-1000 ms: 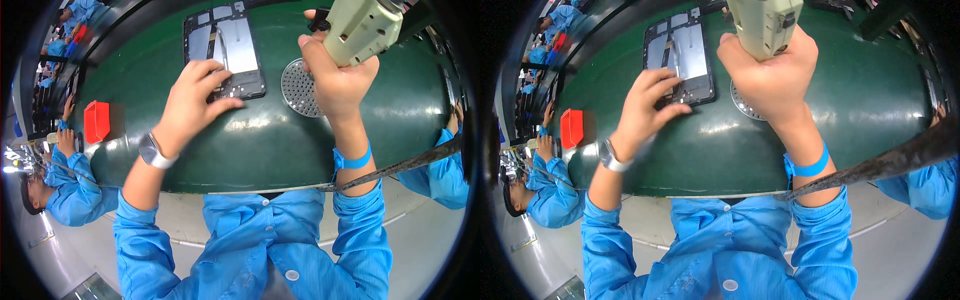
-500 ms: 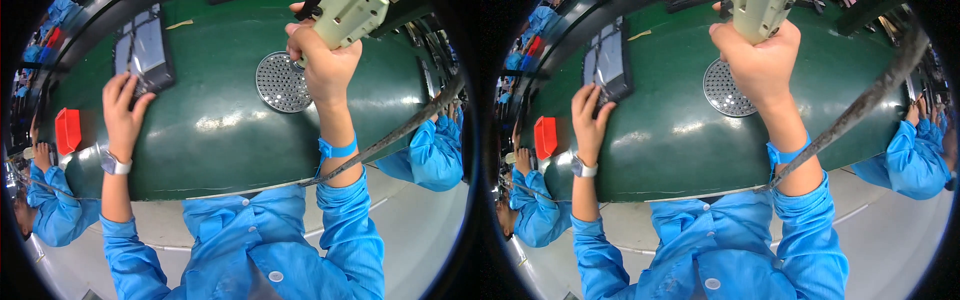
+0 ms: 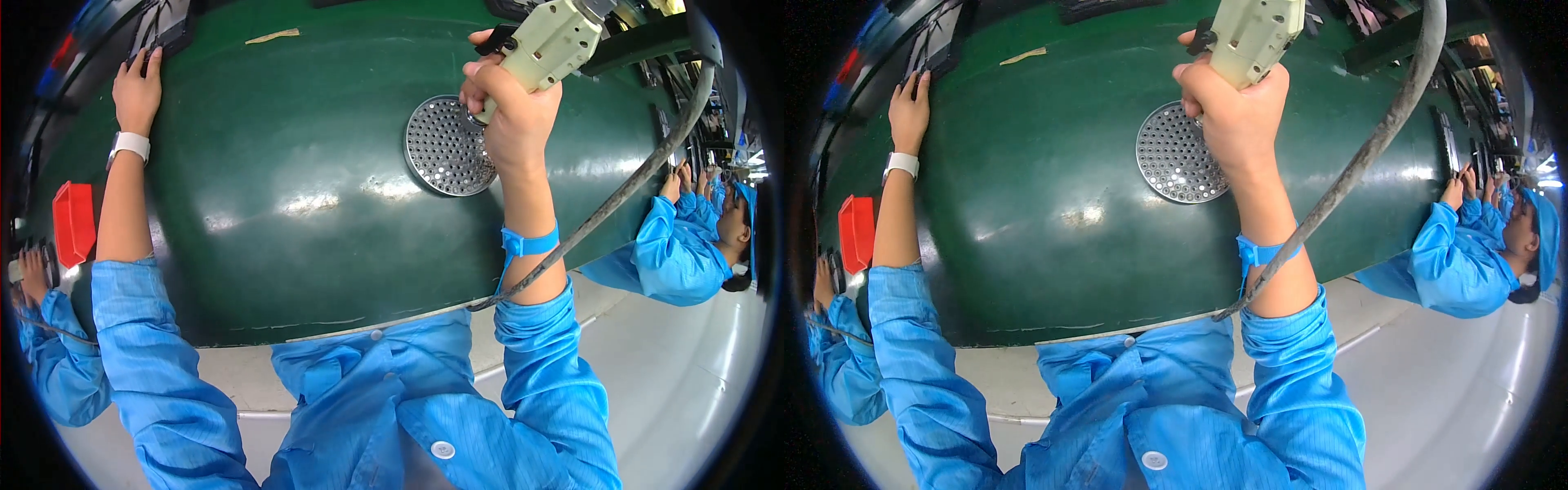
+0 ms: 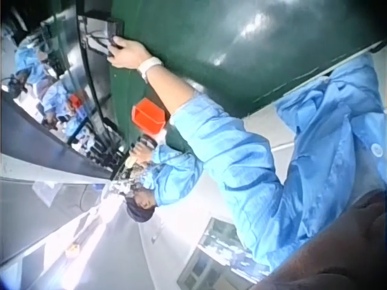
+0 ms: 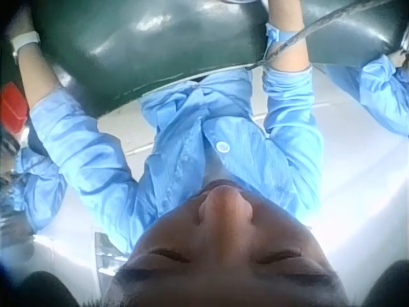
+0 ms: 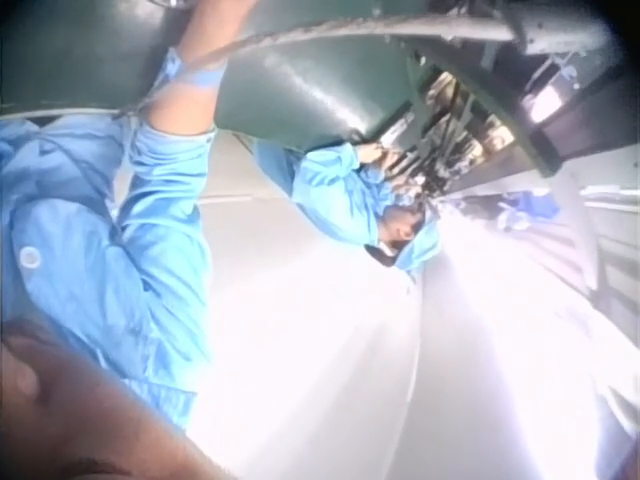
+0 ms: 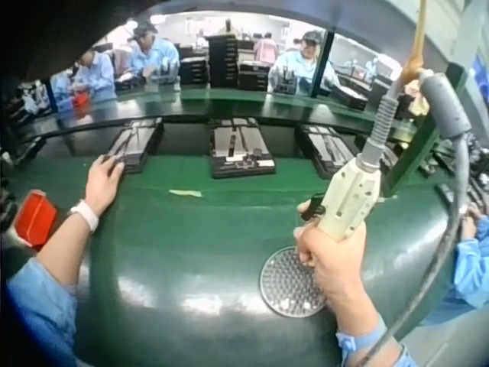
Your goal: The person assembles tablets by taking them from a conveyor belt, positioning internal components by hand, driving screws using an electric screwdriver, and placing the tablets back onto the conveyor belt.
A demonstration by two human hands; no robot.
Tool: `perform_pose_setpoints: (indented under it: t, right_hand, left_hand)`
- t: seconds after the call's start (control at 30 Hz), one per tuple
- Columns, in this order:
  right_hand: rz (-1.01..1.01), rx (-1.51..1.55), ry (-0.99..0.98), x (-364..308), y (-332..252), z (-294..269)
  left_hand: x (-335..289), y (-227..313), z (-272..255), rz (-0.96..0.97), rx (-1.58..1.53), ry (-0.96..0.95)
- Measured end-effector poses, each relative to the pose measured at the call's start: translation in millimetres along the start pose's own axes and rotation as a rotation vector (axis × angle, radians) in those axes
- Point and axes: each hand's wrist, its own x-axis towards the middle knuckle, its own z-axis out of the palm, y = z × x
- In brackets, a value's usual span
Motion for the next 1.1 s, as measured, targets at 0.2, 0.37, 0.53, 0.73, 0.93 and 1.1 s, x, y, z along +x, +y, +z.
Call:
perform_pose_setpoints:
  t: [0.2, 0.37, 0.53, 0.73, 0.93, 1.1]
  right_hand:
    - [0.004, -0.001, -0.023, 0, 1, -2]
    - [0.044, 0.001, -0.011, -2, 0, 0]
    - [0.018, -0.01, -0.024, -2, 1, 3]
    - [0.012, -0.016, -0.021, -2, -2, 3]
    - [-0.114, 0.013, 0.1, -11, -15, 2]
    - [-0.153, -0.041, 0.087, -13, -16, 5]
  left_hand:
    - [-1, -1, -1, -0.071, -0.037, -0.02]
    - [-3, -4, -2, -0.066, 0.027, 0.006]
    - [-3, -3, -5, -0.037, 0.026, 0.046]
    - [-9, 16, -32, 0.038, 0.019, 0.17]
    - [-37, 119, -60, 0.294, -0.476, 0.19]
    - [-27, 224, -33, 0.123, -0.678, 0.06]
